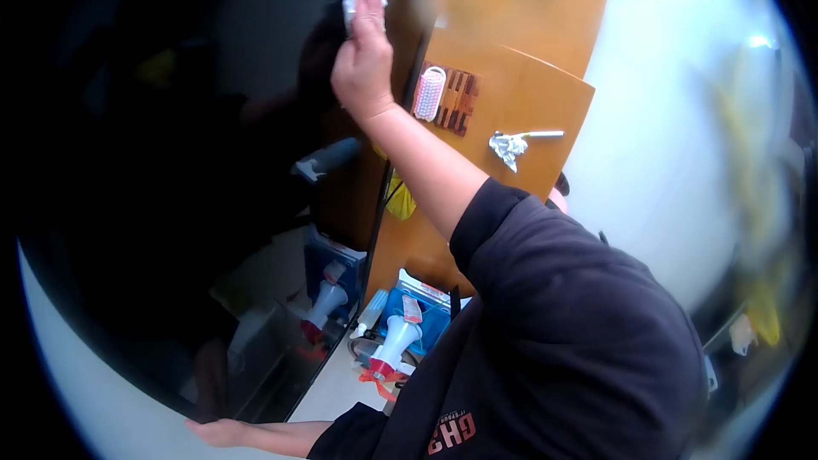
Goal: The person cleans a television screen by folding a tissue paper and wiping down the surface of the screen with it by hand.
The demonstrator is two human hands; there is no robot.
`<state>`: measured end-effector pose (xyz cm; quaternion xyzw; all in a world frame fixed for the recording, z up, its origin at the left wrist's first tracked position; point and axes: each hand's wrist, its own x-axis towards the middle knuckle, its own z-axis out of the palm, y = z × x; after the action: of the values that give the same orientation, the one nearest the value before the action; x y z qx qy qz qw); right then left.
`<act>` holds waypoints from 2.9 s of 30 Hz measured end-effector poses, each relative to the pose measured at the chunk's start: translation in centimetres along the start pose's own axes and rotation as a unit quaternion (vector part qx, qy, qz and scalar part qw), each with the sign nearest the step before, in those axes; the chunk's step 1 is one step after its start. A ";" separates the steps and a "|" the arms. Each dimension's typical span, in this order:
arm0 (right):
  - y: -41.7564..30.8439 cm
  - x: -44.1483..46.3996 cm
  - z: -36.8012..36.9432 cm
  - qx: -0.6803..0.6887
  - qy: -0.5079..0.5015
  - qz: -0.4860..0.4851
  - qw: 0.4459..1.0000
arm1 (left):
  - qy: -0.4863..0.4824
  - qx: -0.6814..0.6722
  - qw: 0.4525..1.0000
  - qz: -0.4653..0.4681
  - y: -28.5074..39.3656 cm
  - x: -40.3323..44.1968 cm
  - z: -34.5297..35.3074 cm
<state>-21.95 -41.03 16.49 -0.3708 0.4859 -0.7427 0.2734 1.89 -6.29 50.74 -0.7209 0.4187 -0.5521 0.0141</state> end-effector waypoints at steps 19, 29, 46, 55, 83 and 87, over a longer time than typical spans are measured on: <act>-7.6 -5.8 1.4 0.028 0.003 0.122 0.992 | -0.049 -0.137 0.982 -0.121 1.9 -0.4 -0.1; -17.5 -8.1 2.4 0.076 -0.099 -0.262 0.957 | -0.045 -0.189 0.973 -0.127 1.8 -0.6 0.0; 4.8 -7.2 -3.7 0.085 0.010 0.463 0.882 | -0.053 -0.171 0.967 -0.184 2.3 -0.5 -0.3; -10.7 -4.1 0.9 0.076 0.003 -0.041 0.996 | -0.032 -0.179 0.975 -0.126 1.4 -0.5 0.7; -12.9 -4.2 2.0 0.067 -0.017 -0.055 0.996 | -0.045 -0.173 0.975 -0.132 1.3 -0.7 0.3; -18.1 -1.8 5.2 0.081 -0.010 -0.280 0.957 | -0.056 -0.165 0.975 -0.138 0.2 -0.9 0.8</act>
<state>-17.49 -35.52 34.05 -0.4763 0.2984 -0.8223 0.0888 2.37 -6.17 49.65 -0.7938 0.3990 -0.4309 -0.1581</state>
